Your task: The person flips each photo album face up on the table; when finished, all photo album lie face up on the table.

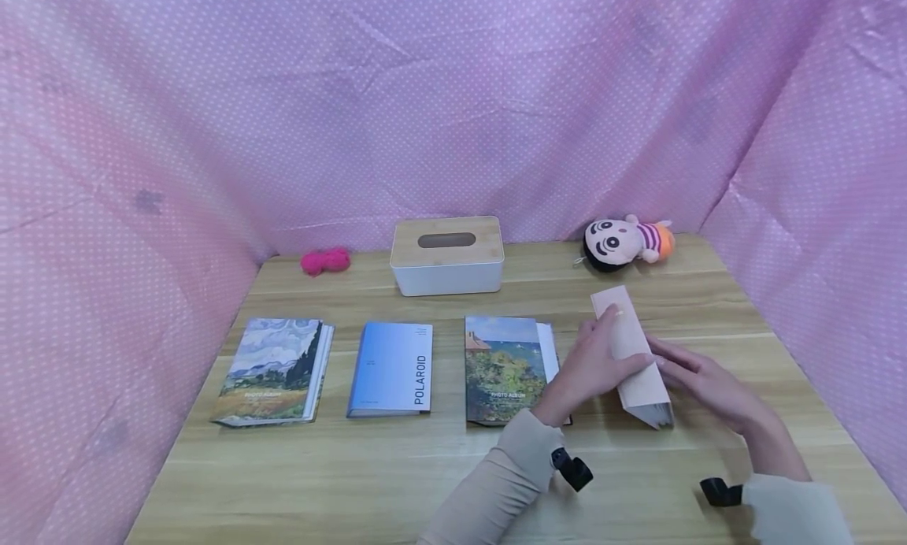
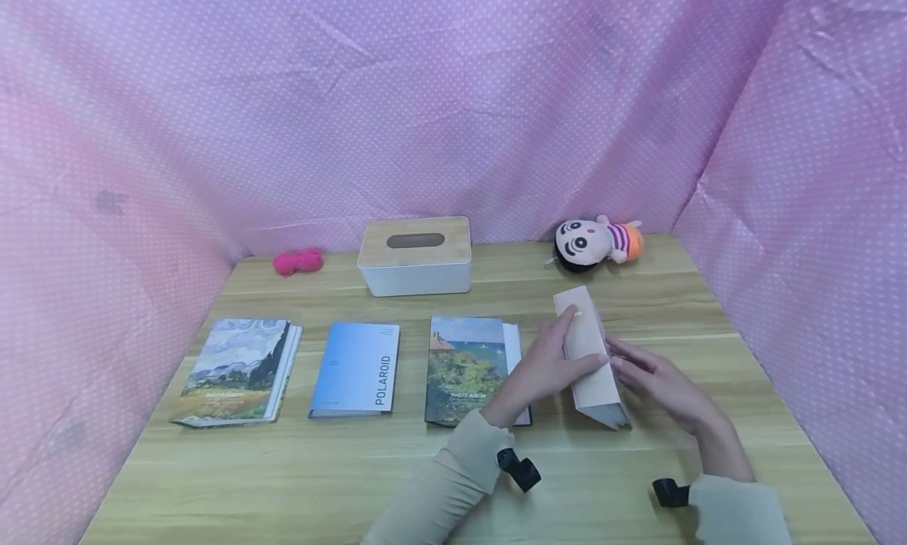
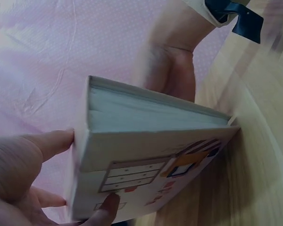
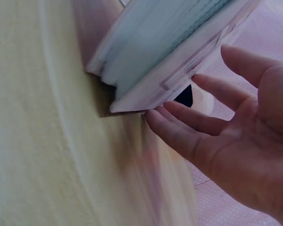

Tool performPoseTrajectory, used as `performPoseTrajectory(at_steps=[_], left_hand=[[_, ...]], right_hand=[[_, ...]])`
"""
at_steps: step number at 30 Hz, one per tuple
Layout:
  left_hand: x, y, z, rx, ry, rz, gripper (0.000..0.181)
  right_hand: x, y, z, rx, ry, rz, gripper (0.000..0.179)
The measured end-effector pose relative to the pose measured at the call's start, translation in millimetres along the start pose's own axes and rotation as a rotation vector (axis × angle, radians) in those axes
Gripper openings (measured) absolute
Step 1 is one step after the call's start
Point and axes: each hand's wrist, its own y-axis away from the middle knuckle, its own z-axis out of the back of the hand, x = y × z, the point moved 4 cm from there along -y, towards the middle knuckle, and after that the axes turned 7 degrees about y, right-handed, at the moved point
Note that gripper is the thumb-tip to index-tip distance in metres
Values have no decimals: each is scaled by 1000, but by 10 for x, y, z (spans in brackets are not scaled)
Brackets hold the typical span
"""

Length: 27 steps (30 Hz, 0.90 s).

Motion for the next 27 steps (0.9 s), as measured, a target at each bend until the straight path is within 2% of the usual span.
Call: performPoseTrajectory(at_steps=[5,10,14,17,22,27], left_hand=[[25,-18,53,3,-56,44,85],[94,-25,46,17,-44,102,83],[186,-20,-12,43,-1,159,82],[245,-23,-74,70,10,176,81],[314,-52,-189,92,59,181,82],[368,-74,-294,85,94,221,82]], right_hand=[[-17,-13,8,-13,68,-51,58],[-34,-1,61,-48,173,-131,63],[-64,13,99,-61,215,-196,69],[-85,23,126,-71,237,-227,73],[-115,34,163,-74,206,-236,77],[-144,38,201,-81,216,-227,77]])
